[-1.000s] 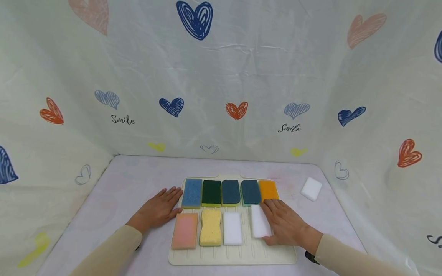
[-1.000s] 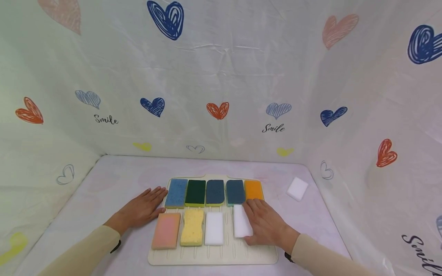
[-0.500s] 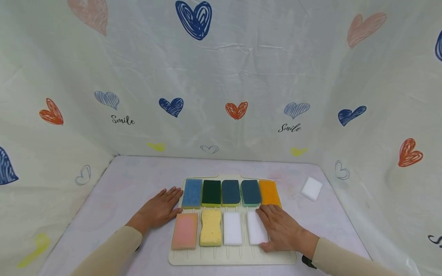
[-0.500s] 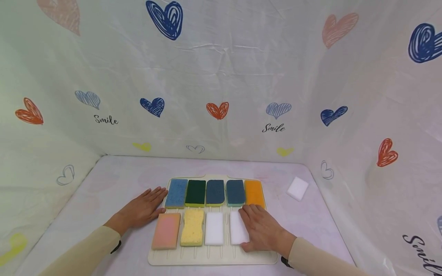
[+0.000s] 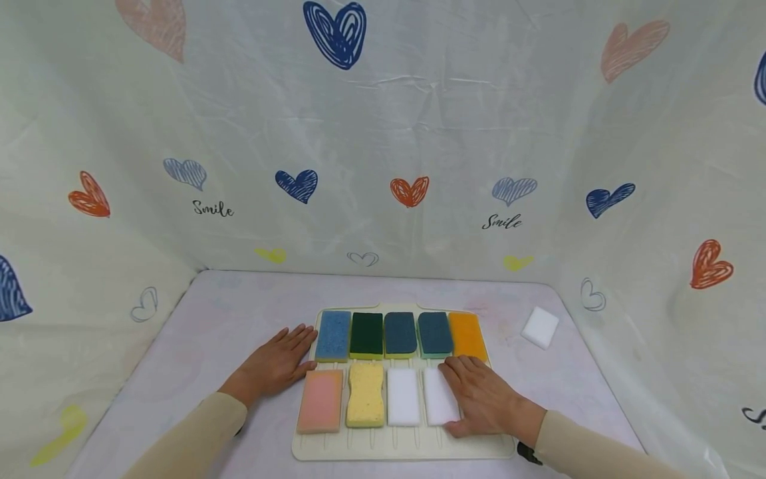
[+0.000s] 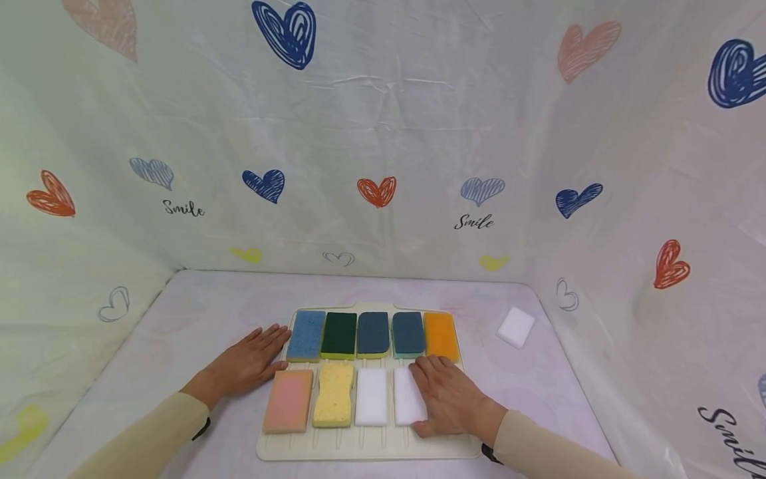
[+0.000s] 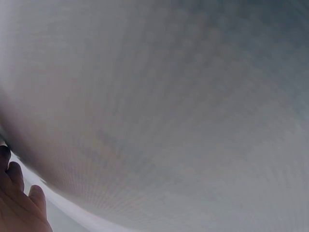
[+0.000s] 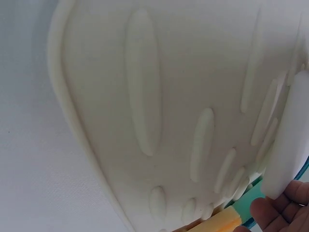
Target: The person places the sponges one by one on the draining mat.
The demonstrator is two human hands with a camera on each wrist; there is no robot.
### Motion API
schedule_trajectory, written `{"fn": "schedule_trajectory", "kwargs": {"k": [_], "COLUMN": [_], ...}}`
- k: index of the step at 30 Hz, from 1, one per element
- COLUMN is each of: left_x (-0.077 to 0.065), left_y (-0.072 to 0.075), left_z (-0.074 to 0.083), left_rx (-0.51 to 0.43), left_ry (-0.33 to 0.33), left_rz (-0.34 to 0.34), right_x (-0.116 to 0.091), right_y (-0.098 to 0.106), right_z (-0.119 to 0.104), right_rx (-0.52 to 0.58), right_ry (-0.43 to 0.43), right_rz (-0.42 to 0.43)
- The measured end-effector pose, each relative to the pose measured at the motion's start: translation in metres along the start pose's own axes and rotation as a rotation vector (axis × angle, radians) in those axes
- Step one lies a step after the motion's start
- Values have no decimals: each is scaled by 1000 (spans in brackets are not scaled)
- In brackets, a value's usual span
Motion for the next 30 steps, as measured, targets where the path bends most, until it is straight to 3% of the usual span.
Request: {"fn": "schedule_trajectory", "kwargs": {"k": [12,30], "left_x": [0,0], "left_y": [-1,-2], "left_z": [1,0], "left_rx": [0,-3], "left_ry": [-2,-3], "left_rz": [12,19], "right_x": [3,7], "right_y": [-4,-4], "right_z": [3,6], "right_rx": [-36,6], "right_ry": [42,21], "right_rz": [30,-28]}}
Point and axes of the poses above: each hand's wrist, its own x-axis towards the middle knuckle, its own y-axis out of the back of the hand, z = x × y, the point moved 1 cm from there along x, towards the middle knuckle, and after that the axes turned 3 degrees about -y, right-handed, at the moved point
